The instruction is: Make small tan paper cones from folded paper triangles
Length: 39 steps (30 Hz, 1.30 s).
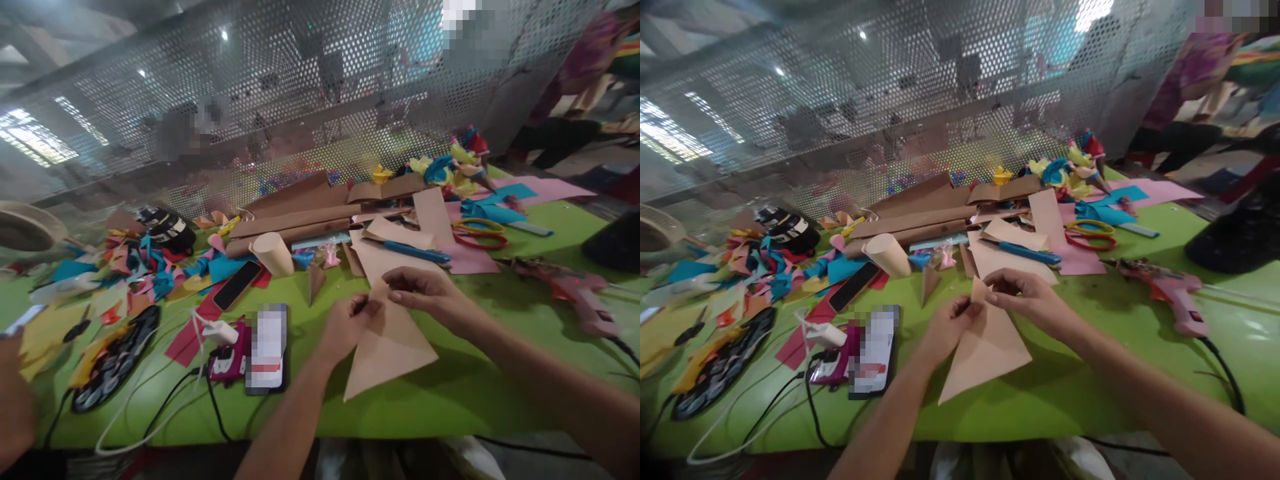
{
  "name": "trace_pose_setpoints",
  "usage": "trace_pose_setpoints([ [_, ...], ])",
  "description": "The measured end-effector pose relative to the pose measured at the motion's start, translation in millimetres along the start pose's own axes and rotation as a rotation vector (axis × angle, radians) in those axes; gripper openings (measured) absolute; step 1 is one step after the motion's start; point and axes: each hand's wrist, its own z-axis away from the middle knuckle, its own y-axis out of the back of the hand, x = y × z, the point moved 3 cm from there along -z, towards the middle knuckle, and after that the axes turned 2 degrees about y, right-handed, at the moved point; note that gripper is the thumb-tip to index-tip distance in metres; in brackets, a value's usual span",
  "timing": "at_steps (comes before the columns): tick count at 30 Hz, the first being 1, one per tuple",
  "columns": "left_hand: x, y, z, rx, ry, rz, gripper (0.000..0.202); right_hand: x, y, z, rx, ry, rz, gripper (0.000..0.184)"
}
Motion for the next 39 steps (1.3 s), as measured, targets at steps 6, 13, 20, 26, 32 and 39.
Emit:
trace_pose_setpoints([
  [6,-4.0,-6.7,0.8,-0.067,0.02,-0.063,0.03,4.0,1.6,-2.0,0.1,-0.008,0.009,0.052],
  [13,-8.3,-6.6,1.8,-0.089,0.013,-0.132,0.028,4.3,-9.2,1.1,-0.038,-0.089,-0.126,0.046],
  [20,-1.9,-8.9,3.1,-0.134,0.076,-0.106,0.028,5.9,10.1,-3.9,0.278,-0.002,-0.135,0.043],
  [26,0.0,3.9,3.5,0.158,0.047,0.069,0.03,-0.7,7.7,-1.5,0.113,-0.099,-0.172,0.043],
  [32,-3.6,11.7,3.5,0.264,-0.008,0.154,0.034,9.2,-1.0,3.5,0.005,-0.199,-0.098,0.05],
  [39,1.1,-5.4,10.1,0.103,-0.083,-0.035,0.108,13.9,9.3,-2.0,0.291,-0.105,-0.153,0.039],
])
